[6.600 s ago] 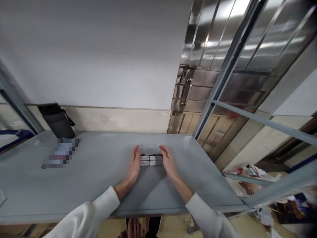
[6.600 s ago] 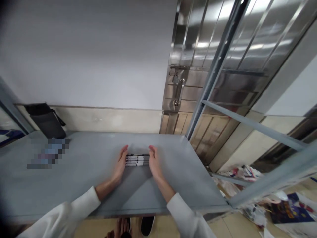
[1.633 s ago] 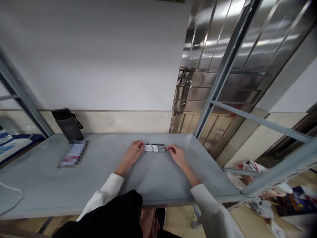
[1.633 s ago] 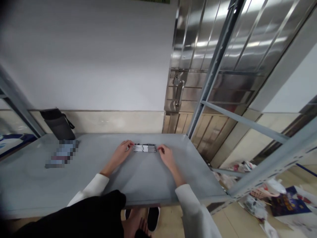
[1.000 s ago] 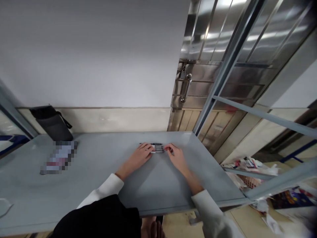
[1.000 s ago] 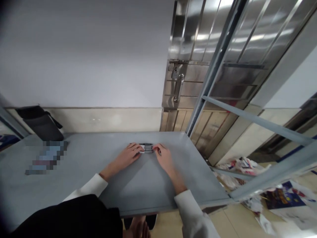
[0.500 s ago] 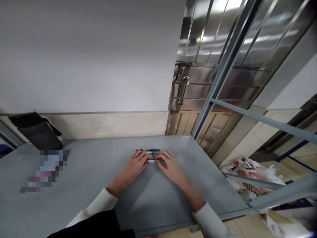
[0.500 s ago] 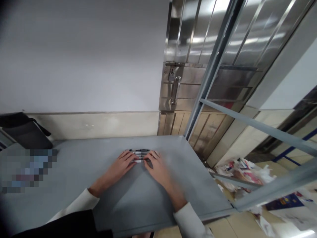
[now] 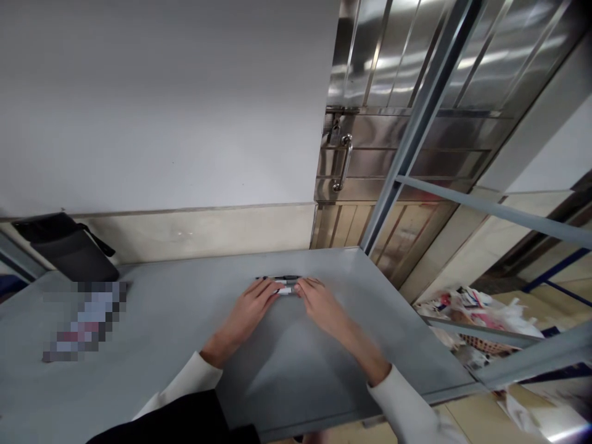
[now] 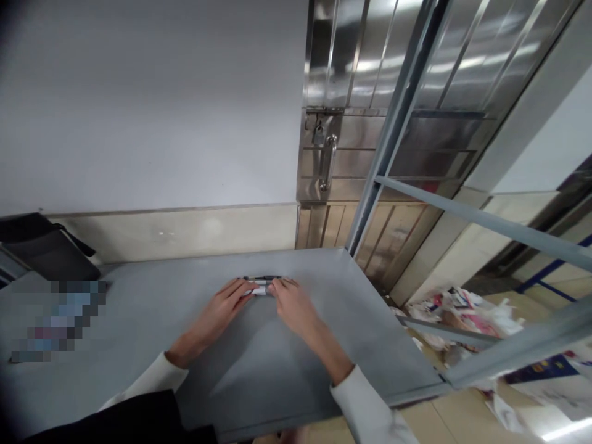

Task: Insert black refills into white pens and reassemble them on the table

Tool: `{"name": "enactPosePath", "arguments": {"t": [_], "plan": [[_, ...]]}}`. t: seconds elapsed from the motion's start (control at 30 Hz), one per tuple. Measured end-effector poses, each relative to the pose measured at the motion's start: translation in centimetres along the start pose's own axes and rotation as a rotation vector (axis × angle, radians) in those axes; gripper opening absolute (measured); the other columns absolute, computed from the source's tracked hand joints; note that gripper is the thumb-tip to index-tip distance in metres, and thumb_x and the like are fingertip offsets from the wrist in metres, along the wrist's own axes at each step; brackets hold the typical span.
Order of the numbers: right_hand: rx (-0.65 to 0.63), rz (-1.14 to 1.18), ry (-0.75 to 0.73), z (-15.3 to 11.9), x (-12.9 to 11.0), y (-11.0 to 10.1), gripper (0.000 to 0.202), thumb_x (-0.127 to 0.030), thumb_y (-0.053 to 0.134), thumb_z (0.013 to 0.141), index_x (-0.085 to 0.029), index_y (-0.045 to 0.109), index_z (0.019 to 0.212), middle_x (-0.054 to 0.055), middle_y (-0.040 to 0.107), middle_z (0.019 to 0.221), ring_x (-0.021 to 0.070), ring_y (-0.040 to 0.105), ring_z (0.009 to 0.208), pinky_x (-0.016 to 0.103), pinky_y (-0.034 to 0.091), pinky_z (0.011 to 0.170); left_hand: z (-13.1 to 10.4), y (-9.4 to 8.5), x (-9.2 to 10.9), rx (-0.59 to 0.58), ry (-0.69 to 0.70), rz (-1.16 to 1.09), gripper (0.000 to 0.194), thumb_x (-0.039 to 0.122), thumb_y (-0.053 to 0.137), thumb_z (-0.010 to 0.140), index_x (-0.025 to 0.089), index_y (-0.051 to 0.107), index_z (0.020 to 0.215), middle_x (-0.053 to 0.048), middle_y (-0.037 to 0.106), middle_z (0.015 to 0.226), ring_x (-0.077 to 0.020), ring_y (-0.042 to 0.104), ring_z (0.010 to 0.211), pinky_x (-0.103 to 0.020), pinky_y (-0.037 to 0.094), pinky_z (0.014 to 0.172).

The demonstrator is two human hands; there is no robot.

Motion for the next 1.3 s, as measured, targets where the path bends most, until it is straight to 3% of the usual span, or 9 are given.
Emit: {"name": "enactPosePath", "arguments": {"t": [0.13, 0.27, 0.37, 0.63, 0.8, 0.93, 1.03, 1.17, 1.3], "plan": [[-0.003, 0.054, -0.006, 0.9, -0.5, -0.6, 0.031, -0.011, 0.039, 0.108, -0.022, 0.059, 0.087, 0.007, 0.069, 0.083, 0.0249, 0.065, 0.084, 0.037, 0.050, 0.077, 0.2, -1.1, 0.5, 0.000, 0.013, 0.140, 0.025, 0.019, 0.045, 0.110, 0.021, 0.063, 0.128, -0.006, 0.074, 0.108, -0.0250, 0.067, 0.098, -0.040, 0.054, 0.089], [0.030, 0.125, 0.001, 1.1, -0.6, -0.5, 0.032, -0.014, 0.038, 0.108, -0.023, 0.056, 0.083, 0.006, 0.067, 0.080, 0.0228, 0.063, 0.078, 0.036, 0.049, 0.075, 0.3, -1.9, 1.2, -0.044, 0.027, 0.281, 0.037, 0.000, 0.043, 0.102, 0.018, 0.062, 0.129, -0.008, 0.074, 0.110, -0.0277, 0.064, 0.099, -0.042, 0.049, 0.087], [0.047, 0.156, -0.018, 1.1, -0.4, 0.2, 0.032, -0.013, 0.038, 0.107, -0.023, 0.055, 0.081, 0.005, 0.065, 0.079, 0.0224, 0.061, 0.076, 0.036, 0.048, 0.073, 0.4, -2.1, 1.5, -0.056, 0.019, 0.310, 0.042, -0.005, 0.040, 0.098, 0.017, 0.063, 0.126, -0.007, 0.074, 0.107, -0.0278, 0.064, 0.099, -0.041, 0.048, 0.086], [0.081, 0.109, -0.077, 1.3, 0.2, 2.6, 0.032, -0.007, 0.038, 0.104, -0.023, 0.056, 0.083, 0.006, 0.066, 0.083, 0.0240, 0.062, 0.081, 0.038, 0.049, 0.076, 0.3, -1.4, 0.7, -0.113, -0.041, 0.369, 0.032, -0.002, 0.042, 0.100, 0.018, 0.062, 0.115, -0.008, 0.076, 0.108, -0.0267, 0.069, 0.099, -0.041, 0.047, 0.087], [0.126, 0.131, -0.087, 1.1, 0.5, 1.9, 0.025, -0.015, 0.044, 0.107, -0.024, 0.057, 0.088, 0.006, 0.067, 0.089, 0.0255, 0.062, 0.088, 0.040, 0.049, 0.080, 0.2, -1.3, 0.6, -0.115, -0.041, 0.352, 0.025, 0.006, 0.042, 0.106, 0.019, 0.062, 0.114, -0.007, 0.076, 0.106, -0.0250, 0.070, 0.099, -0.039, 0.045, 0.087], [0.142, 0.237, -0.053, 0.7, 0.8, 1.0, 0.006, -0.023, 0.056, 0.105, -0.026, 0.061, 0.104, 0.006, 0.071, 0.106, 0.0258, 0.064, 0.101, 0.042, 0.052, 0.091, 0.0, -0.9, 0.0, -0.135, -0.040, 0.326, 0.024, 0.008, 0.044, 0.107, 0.020, 0.061, 0.119, -0.007, 0.076, 0.110, -0.0245, 0.070, 0.101, -0.038, 0.044, 0.088], [0.129, 0.355, 0.025, 0.6, 1.1, 1.0, 0.011, -0.029, 0.061, 0.103, -0.027, 0.063, 0.113, 0.006, 0.072, 0.115, 0.0253, 0.067, 0.109, 0.040, 0.054, 0.094, -0.2, -0.5, -0.6, -0.098, -0.023, 0.331, 0.025, 0.008, 0.044, 0.107, 0.020, 0.060, 0.121, -0.007, 0.076, 0.113, -0.0248, 0.069, 0.103, -0.038, 0.044, 0.090], [0.046, 0.472, 0.093, 0.6, 1.1, 1.5, 0.017, -0.032, 0.053, 0.106, -0.027, 0.068, 0.103, 0.003, 0.076, 0.098, 0.0227, 0.071, 0.093, 0.037, 0.055, 0.088, -0.4, -0.2, -0.7, -0.067, 0.004, 0.325, 0.027, 0.007, 0.042, 0.107, 0.021, 0.061, 0.120, -0.006, 0.076, 0.109, -0.0244, 0.069, 0.100, -0.038, 0.044, 0.088], [0.124, 0.568, 0.079, 0.6, 0.8, 1.1, 0.013, -0.033, 0.064, 0.100, -0.025, 0.068, 0.109, 0.005, 0.076, 0.111, 0.0223, 0.070, 0.102, 0.037, 0.054, 0.095, -0.4, -0.5, -0.3, -0.085, -0.011, 0.309, 0.028, 0.006, 0.040, 0.107, 0.020, 0.063, 0.116, -0.006, 0.076, 0.108, -0.0242, 0.068, 0.099, -0.037, 0.045, 0.088]]}}
Point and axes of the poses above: each hand's wrist, its own z-axis towards the middle knuckle, its own y-axis out of the palm, x = y × z, the point moved 5 cm from there along z, towards the middle knuckle
